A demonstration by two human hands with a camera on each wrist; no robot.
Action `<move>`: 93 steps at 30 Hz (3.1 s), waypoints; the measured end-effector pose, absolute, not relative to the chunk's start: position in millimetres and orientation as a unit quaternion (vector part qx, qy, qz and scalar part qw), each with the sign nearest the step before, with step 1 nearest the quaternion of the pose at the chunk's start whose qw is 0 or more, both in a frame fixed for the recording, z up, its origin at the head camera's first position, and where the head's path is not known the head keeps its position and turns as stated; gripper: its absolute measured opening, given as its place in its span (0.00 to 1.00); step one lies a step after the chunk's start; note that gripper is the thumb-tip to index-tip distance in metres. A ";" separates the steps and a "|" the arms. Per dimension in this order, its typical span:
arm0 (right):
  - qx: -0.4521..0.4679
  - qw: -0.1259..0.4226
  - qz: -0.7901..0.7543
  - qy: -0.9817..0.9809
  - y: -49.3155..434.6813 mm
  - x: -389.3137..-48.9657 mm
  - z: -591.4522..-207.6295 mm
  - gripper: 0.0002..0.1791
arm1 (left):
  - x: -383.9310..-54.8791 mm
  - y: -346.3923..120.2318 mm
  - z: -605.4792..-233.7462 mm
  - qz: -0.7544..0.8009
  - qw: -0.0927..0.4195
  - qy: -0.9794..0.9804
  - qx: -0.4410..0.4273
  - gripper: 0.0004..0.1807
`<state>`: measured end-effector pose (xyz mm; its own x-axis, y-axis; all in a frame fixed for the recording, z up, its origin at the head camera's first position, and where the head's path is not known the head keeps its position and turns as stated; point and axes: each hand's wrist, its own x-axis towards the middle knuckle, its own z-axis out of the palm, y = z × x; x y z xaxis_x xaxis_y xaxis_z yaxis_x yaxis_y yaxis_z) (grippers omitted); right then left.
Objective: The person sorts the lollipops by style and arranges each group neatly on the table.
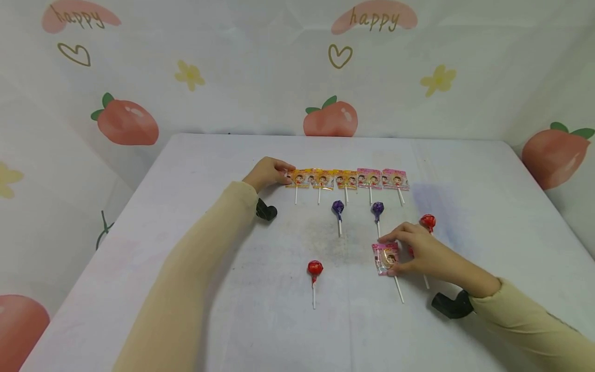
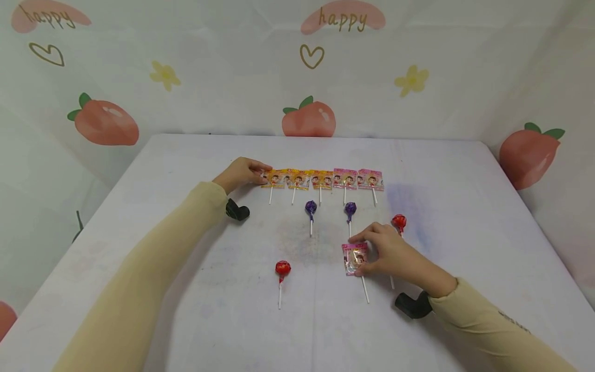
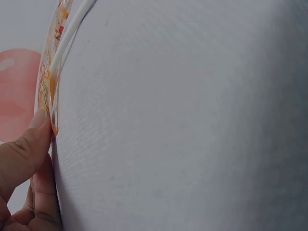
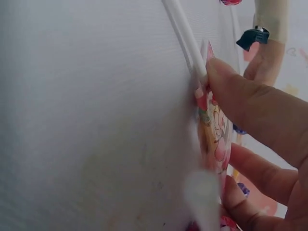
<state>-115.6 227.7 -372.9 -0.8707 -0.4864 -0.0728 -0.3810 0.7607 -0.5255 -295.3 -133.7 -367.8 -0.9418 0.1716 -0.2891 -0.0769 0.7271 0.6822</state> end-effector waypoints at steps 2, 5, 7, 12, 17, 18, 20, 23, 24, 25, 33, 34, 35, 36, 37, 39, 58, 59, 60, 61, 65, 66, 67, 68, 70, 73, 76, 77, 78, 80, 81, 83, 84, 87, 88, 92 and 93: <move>-0.232 0.104 -0.257 0.932 227.4 -116.0 -372.1 0.30 | -296.0 -133.4 -368.0 0.369 0.171 0.913 0.022 0.23; -0.228 0.107 -0.260 0.932 226.7 -116.9 -371.1 0.29 | -297.3 -132.7 -368.4 0.370 0.173 0.912 0.018 0.23; -0.228 0.110 -0.263 0.931 226.7 -117.7 -371.1 0.29 | -298.0 -132.7 -368.6 0.370 0.175 0.912 0.017 0.23; -0.228 0.123 -0.272 0.927 226.8 -119.5 -371.3 0.26 | -298.7 -133.4 -369.6 0.368 0.172 0.913 0.023 0.23; -0.234 0.125 -0.296 0.918 226.9 -119.6 -367.9 0.24 | -299.0 -133.4 -370.4 0.367 0.170 0.914 0.023 0.23; -0.235 0.122 -0.300 0.916 226.8 -119.1 -366.5 0.24 | -299.2 -133.4 -370.5 0.366 0.169 0.915 0.023 0.23; -0.231 0.119 -0.308 0.915 226.4 -118.1 -363.8 0.24 | -299.3 -133.6 -370.6 0.365 0.169 0.915 0.024 0.23; -0.223 0.116 -0.324 0.912 225.3 -116.7 -360.3 0.24 | -299.4 -134.0 -370.8 0.364 0.171 0.915 0.023 0.23; -0.223 0.116 -0.330 0.910 225.1 -116.6 -359.6 0.25 | -299.5 -134.3 -370.8 0.364 0.172 0.915 0.023 0.23; -0.220 0.116 -0.334 0.909 224.8 -116.5 -359.2 0.25 | -299.5 -134.5 -370.9 0.365 0.172 0.915 0.024 0.23; -0.236 0.107 -0.357 0.898 222.8 -116.0 -360.1 0.24 | -299.6 -134.6 -371.0 0.368 0.171 0.913 0.024 0.23; -0.238 0.106 -0.361 0.895 222.4 -116.0 -360.3 0.24 | -299.7 -134.6 -371.2 0.369 0.171 0.913 0.024 0.23; -0.240 0.104 -0.365 0.894 222.1 -115.8 -360.3 0.24 | -299.8 -134.7 -371.3 0.369 0.171 0.913 0.024 0.23; -0.242 0.103 -0.368 0.892 221.7 -115.7 -360.1 0.24 | -299.7 -134.8 -371.5 0.369 0.171 0.913 0.025 0.23; -0.243 0.100 -0.370 0.891 221.3 -115.6 -359.6 0.24 | -299.9 -134.9 -371.7 0.369 0.171 0.913 0.026 0.23; -0.245 0.096 -0.371 0.891 220.8 -115.3 -358.1 0.24 | -299.9 -135.1 -372.1 0.371 0.170 0.913 0.027 0.23; -0.180 0.019 -0.381 0.906 235.5 -129.8 -313.1 0.21 | -298.5 -134.0 -370.5 0.368 0.171 0.914 0.021 0.23; -0.177 0.005 -0.378 0.909 238.2 -132.2 -310.1 0.22 | -298.3 -133.8 -370.1 0.368 0.172 0.913 0.021 0.23; -0.174 -0.009 -0.375 0.911 240.9 -135.0 -306.9 0.22 | -298.1 -133.6 -369.9 0.368 0.172 0.913 0.019 0.23; -0.166 -0.020 -0.374 0.912 243.6 -137.8 -303.9 0.22 | -297.9 -133.6 -369.6 0.368 0.172 0.913 0.019 0.23; -0.130 -0.059 -0.382 0.913 254.1 -150.2 -292.4 0.23 | -297.5 -133.4 -368.7 0.370 0.174 0.913 0.014 0.23; -0.118 -0.069 -0.385 0.913 256.3 -153.5 -289.5 0.22 | -297.4 -133.3 -368.6 0.370 0.173 0.913 0.014 0.23; -0.108 -0.077 -0.390 0.911 258.6 -156.7 -287.0 0.22 | -297.3 -133.2 -368.4 0.369 0.173 0.913 0.014 0.23; -0.102 -0.087 -0.399 0.907 261.1 -160.2 -284.7 0.22 | -297.3 -133.2 -368.3 0.368 0.172 0.914 0.015 0.23; -0.087 -0.102 -0.410 0.902 266.6 -167.6 -281.1 0.22 | -297.1 -133.0 -368.2 0.366 0.171 0.914 0.016 0.23; -0.067 -0.110 -0.435 0.891 276.3 -180.0 -280.0 0.22 | -296.8 -132.9 -368.0 0.368 0.172 0.914 0.016 0.23; -0.042 -0.094 -0.459 0.882 286.8 -193.4 -283.4 0.22 | -296.9 -132.6 -368.0 0.372 0.174 0.912 0.014 0.23; -0.036 -0.089 -0.469 0.878 290.2 -198.2 -285.3 0.22 | -296.9 -132.5 -367.9 0.371 0.175 0.912 0.014 0.23; -0.029 -0.081 -0.477 0.875 293.4 -202.9 -287.7 0.22 | -296.8 -132.6 -367.8 0.370 0.175 0.912 0.015 0.23; -0.017 -0.074 -0.486 0.871 299.2 -212.5 -293.2 0.22 | -296.7 -132.7 -367.7 0.370 0.175 0.912 0.016 0.23; -0.012 -0.070 -0.488 0.870 301.9 -217.1 -296.4 0.23 | -296.6 -132.8 -367.5 0.369 0.174 0.913 0.016 0.23; -0.007 -0.064 -0.489 0.870 307.5 -225.9 -304.3 0.23 | -296.3 -133.1 -367.6 0.368 0.173 0.913 0.020 0.23; -0.005 -0.059 -0.483 0.874 310.0 -229.8 -308.6 0.23 | -296.1 -133.3 -367.9 0.369 0.171 0.913 0.021 0.23; -0.001 -0.035 -0.466 0.884 317.0 -241.1 -322.6 0.25 | -296.5 -134.0 -369.2 0.370 0.167 0.913 0.028 0.23; 0.002 -0.021 -0.462 0.887 318.7 -244.3 -326.9 0.26 | -296.7 -134.1 -369.6 0.370 0.166 0.913 0.031 0.23; 0.003 0.034 -0.441 0.897 322.1 -255.1 -342.1 0.34 | -297.5 -134.6 -370.3 0.369 0.162 0.914 0.038 0.22; 0.004 0.048 -0.433 0.900 322.2 -256.8 -344.9 0.36 | -297.7 -134.6 -370.5 0.369 0.162 0.914 0.038 0.22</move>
<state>-256.8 322.2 -344.9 -0.9954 -0.0349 -0.0896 0.0482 0.6248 -0.7793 -297.7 -134.6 -370.5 -0.9446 0.1895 -0.2681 -0.0498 0.7244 0.6875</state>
